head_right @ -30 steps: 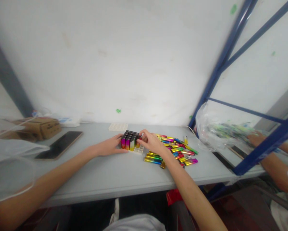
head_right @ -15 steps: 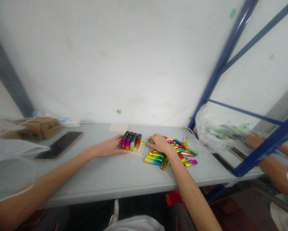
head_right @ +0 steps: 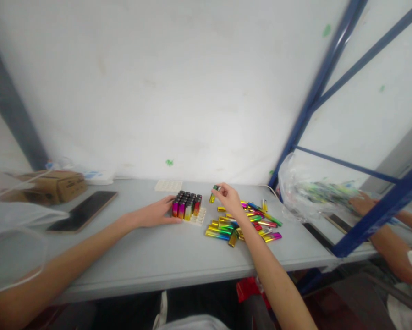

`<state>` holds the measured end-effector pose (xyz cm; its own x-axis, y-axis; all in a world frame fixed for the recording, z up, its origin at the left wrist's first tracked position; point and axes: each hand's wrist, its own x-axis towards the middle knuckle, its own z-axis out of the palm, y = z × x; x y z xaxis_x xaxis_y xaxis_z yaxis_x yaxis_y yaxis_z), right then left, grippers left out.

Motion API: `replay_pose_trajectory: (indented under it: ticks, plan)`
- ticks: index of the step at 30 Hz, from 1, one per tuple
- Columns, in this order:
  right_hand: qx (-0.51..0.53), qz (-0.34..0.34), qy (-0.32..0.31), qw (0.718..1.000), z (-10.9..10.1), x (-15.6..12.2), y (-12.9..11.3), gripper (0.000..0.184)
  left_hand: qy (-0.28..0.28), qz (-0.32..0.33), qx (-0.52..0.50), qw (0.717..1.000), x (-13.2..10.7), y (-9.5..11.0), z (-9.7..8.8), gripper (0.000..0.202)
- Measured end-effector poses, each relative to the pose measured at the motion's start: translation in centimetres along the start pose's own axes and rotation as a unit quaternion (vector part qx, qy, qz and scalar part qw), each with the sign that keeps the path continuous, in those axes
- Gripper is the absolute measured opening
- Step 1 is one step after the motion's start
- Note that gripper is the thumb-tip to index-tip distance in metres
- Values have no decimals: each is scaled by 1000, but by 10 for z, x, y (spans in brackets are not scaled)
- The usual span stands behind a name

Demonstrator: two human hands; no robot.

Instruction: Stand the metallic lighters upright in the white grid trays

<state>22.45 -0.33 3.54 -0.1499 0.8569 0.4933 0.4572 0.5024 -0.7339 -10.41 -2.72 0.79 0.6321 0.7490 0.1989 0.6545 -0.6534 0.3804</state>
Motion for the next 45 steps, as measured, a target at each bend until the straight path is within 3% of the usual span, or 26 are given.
replay_pose_trajectory:
  ticks: [4, 10, 20, 28, 39, 45]
  plan:
    - [143, 44, 21, 989, 8, -1, -12, 54, 11, 8, -3, 1000, 0, -1, 0, 73]
    - [290, 108, -30, 951, 17, -8, -23, 60, 6, 6, -3, 1000, -1, -1, -1, 74]
    - [264, 162, -55, 949, 19, -8, -28, 63, 9, 11, -3, 1000, 0, -5, 1, 75]
    - [194, 188, -26, 963, 29, -11, -26, 43, -1, 7, 4, 1000, 0, -1, -1, 73]
    - [171, 162, -24, 972, 30, -10, -21, 47, -2, 6, 1, 1000, -1, 2, -3, 73]
    - [213, 137, -28, 967, 28, -9, -18, 64, -1, 4, -1, 1000, 0, 0, -1, 74]
